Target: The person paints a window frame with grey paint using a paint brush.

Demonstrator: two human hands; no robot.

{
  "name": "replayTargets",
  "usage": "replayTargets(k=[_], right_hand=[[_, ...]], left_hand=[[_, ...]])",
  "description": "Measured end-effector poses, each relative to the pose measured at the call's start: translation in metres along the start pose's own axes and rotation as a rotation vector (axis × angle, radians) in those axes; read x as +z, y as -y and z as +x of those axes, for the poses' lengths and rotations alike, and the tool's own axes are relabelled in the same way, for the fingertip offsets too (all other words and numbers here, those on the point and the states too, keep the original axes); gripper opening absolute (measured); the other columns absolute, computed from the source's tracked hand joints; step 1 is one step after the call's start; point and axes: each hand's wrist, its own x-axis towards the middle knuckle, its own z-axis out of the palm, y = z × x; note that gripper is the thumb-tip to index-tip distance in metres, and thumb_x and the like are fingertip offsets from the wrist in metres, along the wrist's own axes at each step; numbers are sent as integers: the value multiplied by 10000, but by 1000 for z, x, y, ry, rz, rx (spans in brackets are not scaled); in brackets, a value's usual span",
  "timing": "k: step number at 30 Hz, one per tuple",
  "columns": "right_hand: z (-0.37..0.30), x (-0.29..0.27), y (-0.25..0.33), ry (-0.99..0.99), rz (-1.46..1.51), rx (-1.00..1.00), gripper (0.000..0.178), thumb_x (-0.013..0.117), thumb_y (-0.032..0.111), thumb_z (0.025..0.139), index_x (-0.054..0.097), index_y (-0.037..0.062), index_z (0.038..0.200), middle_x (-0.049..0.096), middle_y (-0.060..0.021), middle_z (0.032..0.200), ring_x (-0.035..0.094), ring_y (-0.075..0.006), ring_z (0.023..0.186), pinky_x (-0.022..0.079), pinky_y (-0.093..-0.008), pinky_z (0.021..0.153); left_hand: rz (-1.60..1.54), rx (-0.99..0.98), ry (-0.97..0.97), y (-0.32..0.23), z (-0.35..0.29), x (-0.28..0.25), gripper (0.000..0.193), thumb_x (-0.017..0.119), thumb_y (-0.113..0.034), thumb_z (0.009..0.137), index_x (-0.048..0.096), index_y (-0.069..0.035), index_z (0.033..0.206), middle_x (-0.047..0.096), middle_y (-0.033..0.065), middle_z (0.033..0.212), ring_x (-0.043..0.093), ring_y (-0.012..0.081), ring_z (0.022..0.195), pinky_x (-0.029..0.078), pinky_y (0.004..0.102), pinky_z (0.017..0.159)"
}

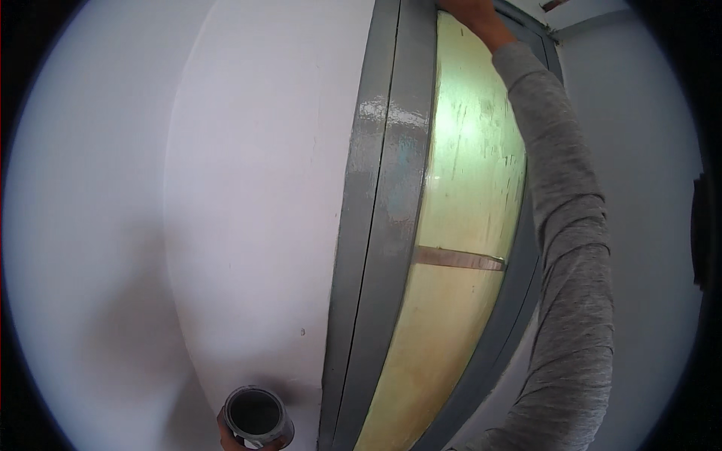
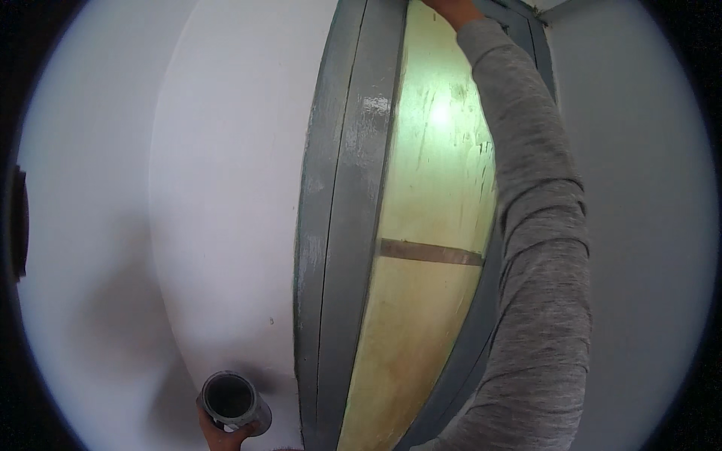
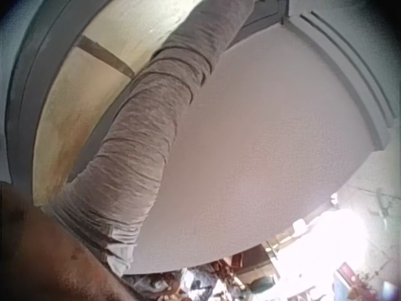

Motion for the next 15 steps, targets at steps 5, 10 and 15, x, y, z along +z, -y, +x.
replayTargets(k=[5, 10, 15], right_hand=[[-15, -9, 2, 8, -43, -109, 111, 619, 116, 922, 643, 9, 938, 705, -130, 824, 699, -299, 710, 542, -402, 590], [-10, 3, 19, -296, 94, -263, 134, 619, 133, 936, 662, 15, 985, 706, -140, 826, 696, -293, 706, 538, -400, 594], [-22, -10, -18, -23, 47, -43, 143, 609, 142, 948, 672, 14, 947, 698, -154, 809, 699, -315, 719, 548, -427, 624]], left_hand=[[17, 49, -6, 4, 1, 1, 1002, 941, -141, 607, 437, -13, 1463, 567, 159, 1382, 583, 292, 1234, 519, 424, 994], [7, 14, 14, -3, 1, 6, 999, 930, -133, 612, 433, -26, 1473, 550, 149, 1399, 570, 291, 1254, 512, 429, 1007], [-42, -8, 32, -1, 0, 10, 1009, 925, -117, 608, 426, -40, 1481, 545, 148, 1399, 565, 290, 1260, 501, 430, 1018]])
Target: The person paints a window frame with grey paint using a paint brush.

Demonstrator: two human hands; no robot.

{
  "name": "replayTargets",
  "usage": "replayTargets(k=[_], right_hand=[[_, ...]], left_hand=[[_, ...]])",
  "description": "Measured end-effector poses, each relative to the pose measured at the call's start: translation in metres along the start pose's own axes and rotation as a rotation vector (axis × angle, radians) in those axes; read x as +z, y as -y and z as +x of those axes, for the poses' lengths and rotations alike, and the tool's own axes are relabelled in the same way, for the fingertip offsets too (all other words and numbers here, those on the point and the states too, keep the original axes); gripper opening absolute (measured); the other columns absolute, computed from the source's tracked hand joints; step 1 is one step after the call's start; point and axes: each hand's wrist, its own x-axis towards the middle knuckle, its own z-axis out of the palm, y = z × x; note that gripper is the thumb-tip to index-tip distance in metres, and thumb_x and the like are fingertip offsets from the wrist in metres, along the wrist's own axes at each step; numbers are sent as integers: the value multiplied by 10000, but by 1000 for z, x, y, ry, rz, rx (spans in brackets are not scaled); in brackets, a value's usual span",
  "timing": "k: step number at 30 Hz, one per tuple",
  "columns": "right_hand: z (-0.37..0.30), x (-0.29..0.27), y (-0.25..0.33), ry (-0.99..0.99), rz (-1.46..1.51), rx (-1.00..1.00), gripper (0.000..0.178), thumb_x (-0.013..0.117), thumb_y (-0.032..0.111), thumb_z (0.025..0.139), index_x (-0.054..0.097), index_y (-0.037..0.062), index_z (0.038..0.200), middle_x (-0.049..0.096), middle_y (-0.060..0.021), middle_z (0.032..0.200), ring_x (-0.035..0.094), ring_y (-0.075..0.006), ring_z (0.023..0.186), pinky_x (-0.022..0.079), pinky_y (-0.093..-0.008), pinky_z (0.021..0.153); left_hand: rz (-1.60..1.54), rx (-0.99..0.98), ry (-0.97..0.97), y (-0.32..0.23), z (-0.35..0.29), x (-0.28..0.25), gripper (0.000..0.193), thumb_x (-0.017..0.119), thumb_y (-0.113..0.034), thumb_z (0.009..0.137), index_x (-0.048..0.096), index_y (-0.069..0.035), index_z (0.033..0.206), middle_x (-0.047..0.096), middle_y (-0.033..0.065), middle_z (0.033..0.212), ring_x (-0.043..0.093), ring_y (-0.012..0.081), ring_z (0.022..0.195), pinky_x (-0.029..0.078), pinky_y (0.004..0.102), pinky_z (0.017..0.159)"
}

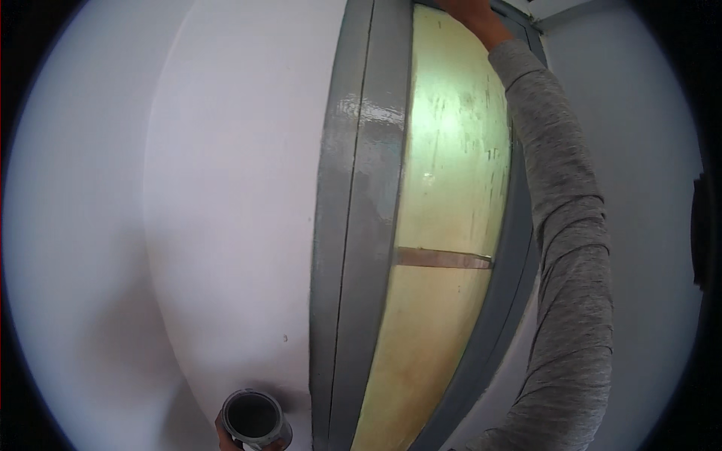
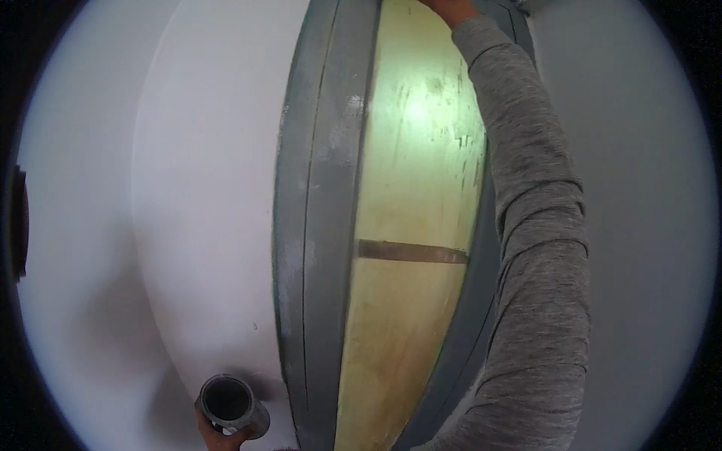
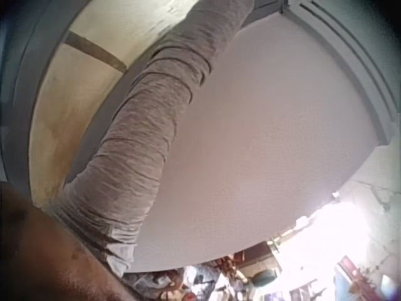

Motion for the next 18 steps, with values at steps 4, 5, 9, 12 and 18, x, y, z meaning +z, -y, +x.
replayTargets(k=[4, 5, 9, 12, 18], right_hand=[[-24, -9, -35, 28, -125, 5, 169, 605, 150, 949, 657, 13, 867, 682, -163, 782, 695, -322, 716, 535, -447, 622], [-32, -11, -43, 28, -133, 8, 169, 605, 150, 949, 657, 13, 867, 682, -163, 782, 695, -322, 716, 535, -447, 622], [-55, -31, -58, 49, -109, -24, 163, 596, 135, 948, 658, 2, 874, 686, -169, 796, 689, -338, 706, 534, -454, 621], [-66, -43, -64, 151, -182, 68, 165, 596, 130, 950, 657, -7, 880, 690, -168, 806, 689, -336, 699, 534, -448, 618], [-71, -49, -30, 110, -95, 79, 157, 583, 109, 962, 655, -20, 906, 702, -147, 826, 696, -315, 702, 541, -422, 615]], left_hand=[[42, -17, -21, -6, -1, -2, 1012, 923, -103, 599, 426, -46, 1478, 543, 141, 1397, 564, 284, 1250, 495, 426, 1015], [41, -9, -16, -5, -2, -3, 1012, 923, -103, 599, 426, -46, 1478, 543, 141, 1397, 564, 284, 1250, 495, 426, 1015], [110, 52, -31, -5, -4, -7, 1022, 925, -87, 589, 422, -48, 1478, 541, 134, 1395, 561, 279, 1244, 486, 427, 1022], [105, 33, -49, -17, -7, -8, 1027, 927, -84, 588, 418, -49, 1479, 543, 133, 1390, 560, 277, 1244, 478, 424, 1031], [108, 58, -54, -9, -8, -15, 1013, 931, -89, 596, 425, -48, 1472, 551, 132, 1382, 561, 271, 1239, 478, 410, 1026]])
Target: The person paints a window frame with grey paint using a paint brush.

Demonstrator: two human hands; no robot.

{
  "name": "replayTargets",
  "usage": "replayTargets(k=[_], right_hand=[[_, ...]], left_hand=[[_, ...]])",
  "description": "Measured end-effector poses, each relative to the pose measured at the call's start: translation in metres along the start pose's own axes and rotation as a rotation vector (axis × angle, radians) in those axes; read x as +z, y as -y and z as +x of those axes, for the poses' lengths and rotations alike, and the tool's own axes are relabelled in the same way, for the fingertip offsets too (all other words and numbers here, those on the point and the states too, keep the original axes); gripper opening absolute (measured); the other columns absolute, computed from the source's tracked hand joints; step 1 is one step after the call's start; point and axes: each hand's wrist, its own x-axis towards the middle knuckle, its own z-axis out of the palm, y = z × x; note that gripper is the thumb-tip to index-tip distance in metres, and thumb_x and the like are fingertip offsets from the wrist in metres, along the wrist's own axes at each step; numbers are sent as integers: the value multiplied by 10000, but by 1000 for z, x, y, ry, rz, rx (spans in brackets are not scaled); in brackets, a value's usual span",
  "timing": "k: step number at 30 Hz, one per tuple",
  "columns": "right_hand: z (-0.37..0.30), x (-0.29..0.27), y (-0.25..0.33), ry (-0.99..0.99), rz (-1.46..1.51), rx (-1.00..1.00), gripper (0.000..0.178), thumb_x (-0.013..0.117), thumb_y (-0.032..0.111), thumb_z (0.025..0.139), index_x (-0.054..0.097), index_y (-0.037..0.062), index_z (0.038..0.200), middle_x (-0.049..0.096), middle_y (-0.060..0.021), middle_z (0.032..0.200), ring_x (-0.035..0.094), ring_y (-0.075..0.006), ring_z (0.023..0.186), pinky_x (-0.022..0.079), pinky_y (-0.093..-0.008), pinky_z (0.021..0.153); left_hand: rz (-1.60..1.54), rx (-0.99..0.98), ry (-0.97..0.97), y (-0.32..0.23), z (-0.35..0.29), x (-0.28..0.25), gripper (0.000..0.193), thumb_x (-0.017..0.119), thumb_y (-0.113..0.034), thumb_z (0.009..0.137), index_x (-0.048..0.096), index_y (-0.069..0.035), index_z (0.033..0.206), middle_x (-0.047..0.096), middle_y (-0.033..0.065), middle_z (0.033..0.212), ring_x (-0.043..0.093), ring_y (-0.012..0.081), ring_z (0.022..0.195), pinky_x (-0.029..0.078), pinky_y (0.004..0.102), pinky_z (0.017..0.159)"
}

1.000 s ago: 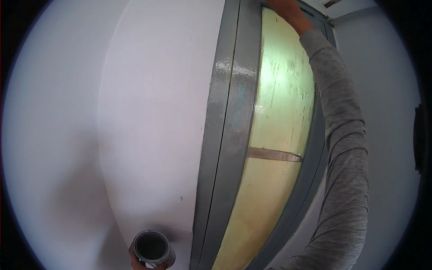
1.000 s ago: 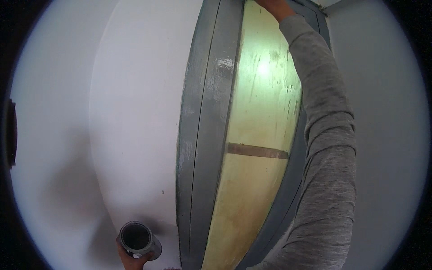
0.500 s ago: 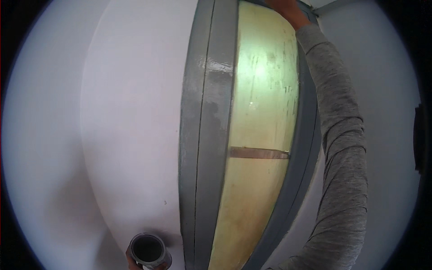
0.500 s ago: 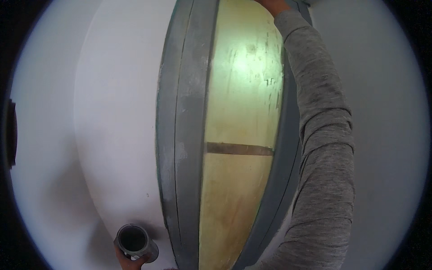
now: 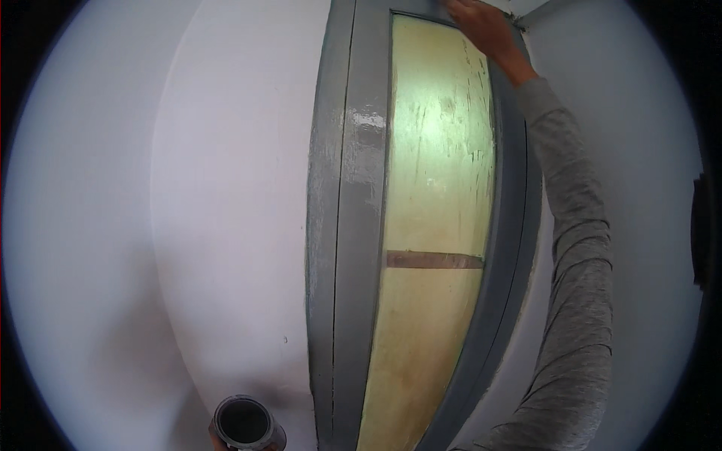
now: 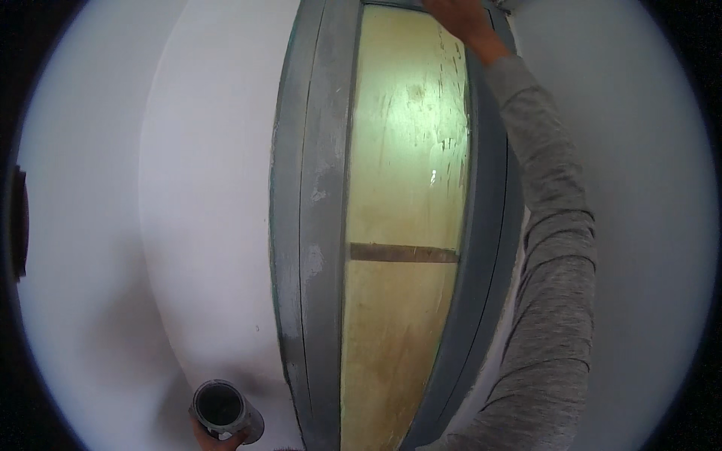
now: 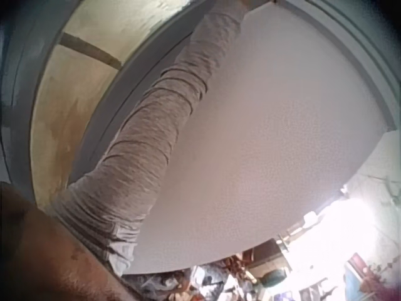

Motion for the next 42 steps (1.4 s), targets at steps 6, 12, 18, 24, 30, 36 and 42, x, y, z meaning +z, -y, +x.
replayTargets(k=[6, 12, 18, 24, 30, 36, 42], right_hand=[[43, 39, 29, -230, 96, -157, 153, 582, 120, 955, 672, 12, 894, 705, -135, 836, 703, -316, 731, 556, -423, 630], [11, 27, -46, -60, -3, -75, 160, 603, 151, 943, 673, 29, 866, 694, -165, 824, 689, -344, 738, 534, -470, 645], [-38, 7, -87, 9, 6, 60, 189, 585, 150, 956, 651, 13, 844, 680, -181, 800, 677, -358, 727, 528, -470, 647], [-55, -3, -94, 54, -72, 131, 201, 575, 154, 960, 628, 3, 839, 665, -186, 775, 674, -358, 715, 524, -463, 631], [-38, 2, -51, -207, 85, -98, 158, 586, 140, 962, 635, 7, 891, 684, -161, 806, 689, -328, 728, 534, -451, 639], [-42, 5, -80, -30, 95, 67, 135, 604, 130, 956, 669, 13, 938, 712, -158, 867, 683, -344, 737, 533, -441, 663], [-56, -10, -102, 32, 98, 160, 179, 597, 124, 962, 650, -18, 867, 685, -200, 796, 666, -354, 710, 516, -448, 659]], left_hand=[[-11, -60, 13, 5, -5, 5, 1025, 932, -70, 589, 420, -49, 1476, 537, 129, 1398, 547, 267, 1256, 473, 410, 1031], [-46, -77, 33, 9, -2, 18, 1044, 931, -63, 585, 406, -47, 1487, 523, 141, 1413, 538, 271, 1269, 473, 423, 1040], [-13, -25, 82, -5, 8, 28, 1060, 936, -79, 586, 394, -42, 1497, 521, 151, 1419, 546, 283, 1264, 480, 437, 1039], [-31, -35, 67, -11, 2, 30, 1055, 950, -91, 581, 410, -44, 1485, 541, 149, 1392, 553, 285, 1248, 478, 424, 1031], [-11, -106, 78, -13, -4, 27, 1043, 957, -93, 586, 418, -47, 1477, 539, 143, 1389, 545, 281, 1251, 457, 425, 1042], [-37, -95, 94, -20, -4, 41, 1025, 951, -95, 598, 422, -55, 1475, 542, 143, 1384, 547, 280, 1244, 456, 425, 1038], [-79, -100, 101, -10, -7, 40, 1024, 945, -95, 612, 413, -66, 1486, 533, 140, 1402, 538, 283, 1259, 455, 428, 1039]])
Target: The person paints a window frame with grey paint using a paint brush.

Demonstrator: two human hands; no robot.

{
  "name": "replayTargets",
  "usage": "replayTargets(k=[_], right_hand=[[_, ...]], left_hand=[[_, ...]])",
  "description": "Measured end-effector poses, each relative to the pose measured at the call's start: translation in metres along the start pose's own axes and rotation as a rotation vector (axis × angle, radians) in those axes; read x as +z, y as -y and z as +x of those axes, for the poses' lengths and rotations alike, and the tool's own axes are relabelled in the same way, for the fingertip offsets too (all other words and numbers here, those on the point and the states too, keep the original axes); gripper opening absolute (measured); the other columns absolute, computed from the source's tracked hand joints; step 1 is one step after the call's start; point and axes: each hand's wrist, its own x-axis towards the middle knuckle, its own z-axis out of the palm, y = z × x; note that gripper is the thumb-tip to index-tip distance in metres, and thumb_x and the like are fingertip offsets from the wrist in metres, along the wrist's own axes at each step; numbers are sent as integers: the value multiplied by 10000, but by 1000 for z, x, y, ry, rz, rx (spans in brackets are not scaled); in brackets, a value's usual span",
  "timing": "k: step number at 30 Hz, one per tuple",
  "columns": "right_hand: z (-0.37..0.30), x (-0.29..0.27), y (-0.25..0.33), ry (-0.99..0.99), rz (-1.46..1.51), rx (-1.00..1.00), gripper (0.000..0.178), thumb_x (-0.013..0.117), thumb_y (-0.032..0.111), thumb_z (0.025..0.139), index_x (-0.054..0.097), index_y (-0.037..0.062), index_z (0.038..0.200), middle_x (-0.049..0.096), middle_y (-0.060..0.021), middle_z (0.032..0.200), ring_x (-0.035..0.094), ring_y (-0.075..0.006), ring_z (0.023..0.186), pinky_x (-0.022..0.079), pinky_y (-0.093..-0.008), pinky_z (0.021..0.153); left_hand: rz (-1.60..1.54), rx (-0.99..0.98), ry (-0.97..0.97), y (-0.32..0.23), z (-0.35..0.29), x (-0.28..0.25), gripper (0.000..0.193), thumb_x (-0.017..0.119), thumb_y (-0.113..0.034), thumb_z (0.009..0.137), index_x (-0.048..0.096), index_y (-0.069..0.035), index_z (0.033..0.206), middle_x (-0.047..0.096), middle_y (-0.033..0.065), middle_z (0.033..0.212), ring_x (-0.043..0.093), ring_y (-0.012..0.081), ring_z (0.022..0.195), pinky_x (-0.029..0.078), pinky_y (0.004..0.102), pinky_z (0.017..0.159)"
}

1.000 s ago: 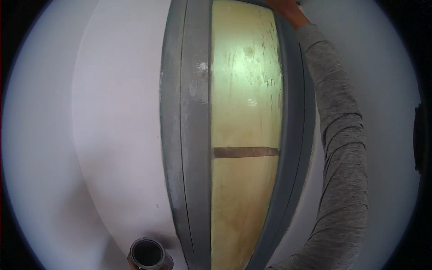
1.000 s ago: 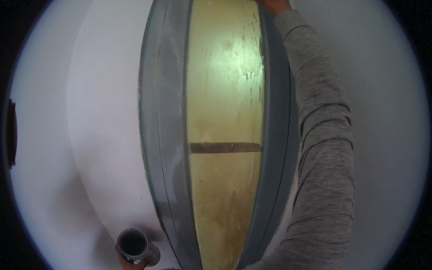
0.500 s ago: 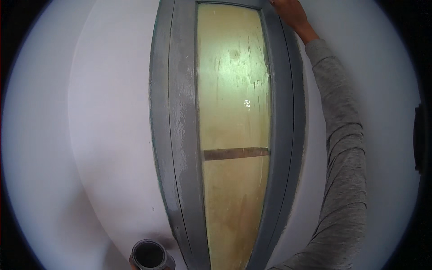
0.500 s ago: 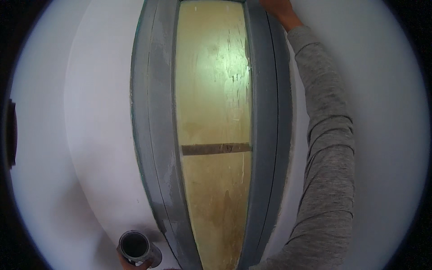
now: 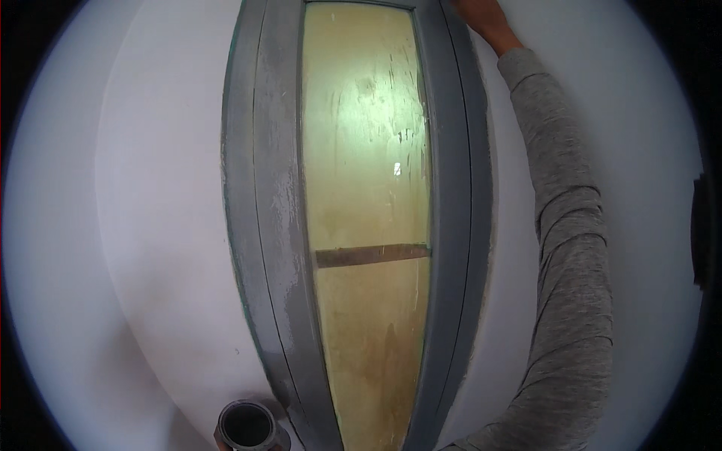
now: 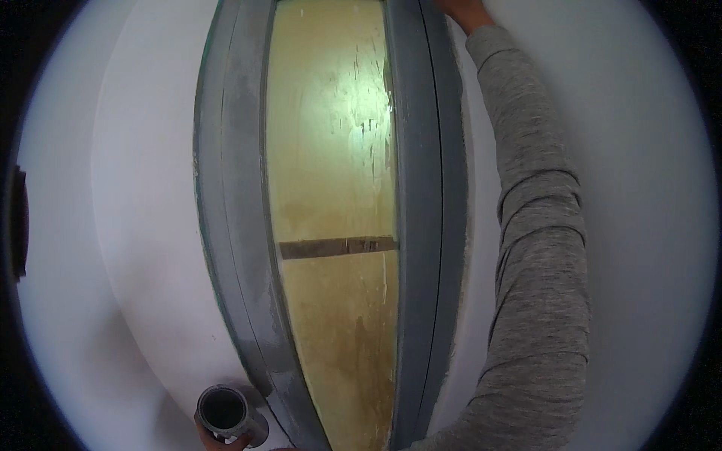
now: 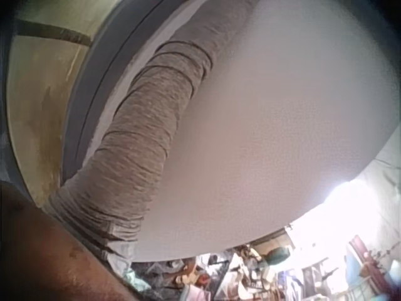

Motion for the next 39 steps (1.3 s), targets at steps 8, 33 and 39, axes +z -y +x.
replayTargets(k=[8, 33, 39], right_hand=[[12, 12, 45, -27, -166, -96, 180, 597, 174, 971, 636, 6, 918, 675, -178, 765, 683, -345, 710, 529, -457, 647], [129, 47, 209, -254, 156, -327, 227, 560, 188, 986, 705, 13, 993, 738, -158, 961, 720, -355, 789, 568, -446, 668], [135, 65, 208, -357, 283, -393, 214, 577, 188, 979, 681, 3, 954, 725, -164, 893, 707, -370, 779, 549, -464, 666]], left_hand=[[-11, 22, -11, -4, -1, -8, 1033, 956, -106, 607, 411, -55, 1483, 522, 154, 1413, 536, 290, 1270, 461, 443, 1053], [-10, 88, -117, 17, -11, -41, 1029, 958, -118, 594, 428, -33, 1472, 542, 143, 1398, 548, 281, 1252, 453, 413, 1046], [-2, 50, -163, 6, -8, -45, 1035, 954, -121, 596, 421, -25, 1478, 552, 154, 1391, 554, 280, 1246, 457, 413, 1046]])
